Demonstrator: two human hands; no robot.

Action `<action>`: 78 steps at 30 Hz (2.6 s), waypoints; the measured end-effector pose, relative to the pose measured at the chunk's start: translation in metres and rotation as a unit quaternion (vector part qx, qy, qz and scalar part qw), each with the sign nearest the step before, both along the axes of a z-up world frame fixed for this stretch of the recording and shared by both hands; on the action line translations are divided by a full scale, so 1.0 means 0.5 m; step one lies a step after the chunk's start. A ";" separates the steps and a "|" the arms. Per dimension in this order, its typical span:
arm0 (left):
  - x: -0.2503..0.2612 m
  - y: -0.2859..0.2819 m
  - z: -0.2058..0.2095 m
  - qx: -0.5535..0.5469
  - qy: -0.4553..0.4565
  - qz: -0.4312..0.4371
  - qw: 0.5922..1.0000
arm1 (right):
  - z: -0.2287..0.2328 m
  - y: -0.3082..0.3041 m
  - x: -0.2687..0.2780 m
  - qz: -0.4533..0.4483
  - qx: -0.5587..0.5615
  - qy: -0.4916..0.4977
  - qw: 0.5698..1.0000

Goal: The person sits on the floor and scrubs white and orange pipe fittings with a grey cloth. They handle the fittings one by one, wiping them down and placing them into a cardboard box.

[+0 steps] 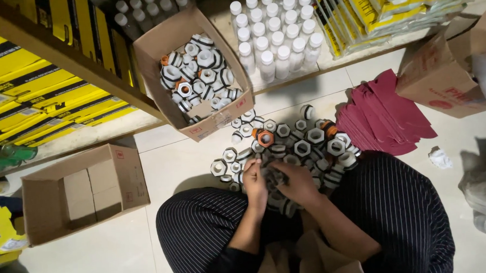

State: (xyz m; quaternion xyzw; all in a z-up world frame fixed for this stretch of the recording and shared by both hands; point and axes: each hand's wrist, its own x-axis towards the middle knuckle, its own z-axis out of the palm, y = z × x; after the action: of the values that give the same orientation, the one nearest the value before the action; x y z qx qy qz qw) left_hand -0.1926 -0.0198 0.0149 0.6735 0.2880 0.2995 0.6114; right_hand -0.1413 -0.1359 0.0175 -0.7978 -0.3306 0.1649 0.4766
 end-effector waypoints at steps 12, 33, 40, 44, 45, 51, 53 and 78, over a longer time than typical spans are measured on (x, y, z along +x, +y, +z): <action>0.011 -0.017 0.070 -0.299 0.041 0.041 0.953 | 0.103 0.021 -0.005 -0.036 -0.056 0.127 0.990; 0.006 0.003 -0.083 -0.070 -0.087 -0.110 0.988 | 0.195 0.038 0.008 -0.095 -0.135 0.255 0.953; 0.014 -0.006 0.101 -0.316 0.029 -0.008 0.948 | 0.176 0.037 0.006 -0.072 -0.089 0.209 0.971; 0.034 0.057 0.121 -0.383 0.005 0.094 0.919 | 0.164 0.033 0.007 -0.125 -0.041 0.250 0.959; 0.032 0.092 0.110 -0.416 -0.063 0.094 0.902 | 0.172 0.035 0.000 -0.144 -0.061 0.288 0.945; 0.086 0.225 0.319 -0.186 -0.123 0.015 0.975 | 0.167 0.040 0.005 -0.136 -0.065 0.278 0.949; 0.096 0.254 0.338 -0.177 -0.069 -0.031 0.981 | 0.173 0.045 0.003 -0.132 -0.053 0.281 0.949; 0.071 0.171 -0.040 0.415 0.534 -0.327 0.660 | 0.209 0.046 0.016 -0.095 -0.076 0.335 0.934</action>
State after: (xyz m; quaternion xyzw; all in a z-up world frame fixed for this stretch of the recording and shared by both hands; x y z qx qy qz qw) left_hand -0.1571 0.0656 -0.0049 0.9523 0.1721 -0.2429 0.0678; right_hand -0.1334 -0.1128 0.1220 -0.7576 -0.0611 0.4012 0.5112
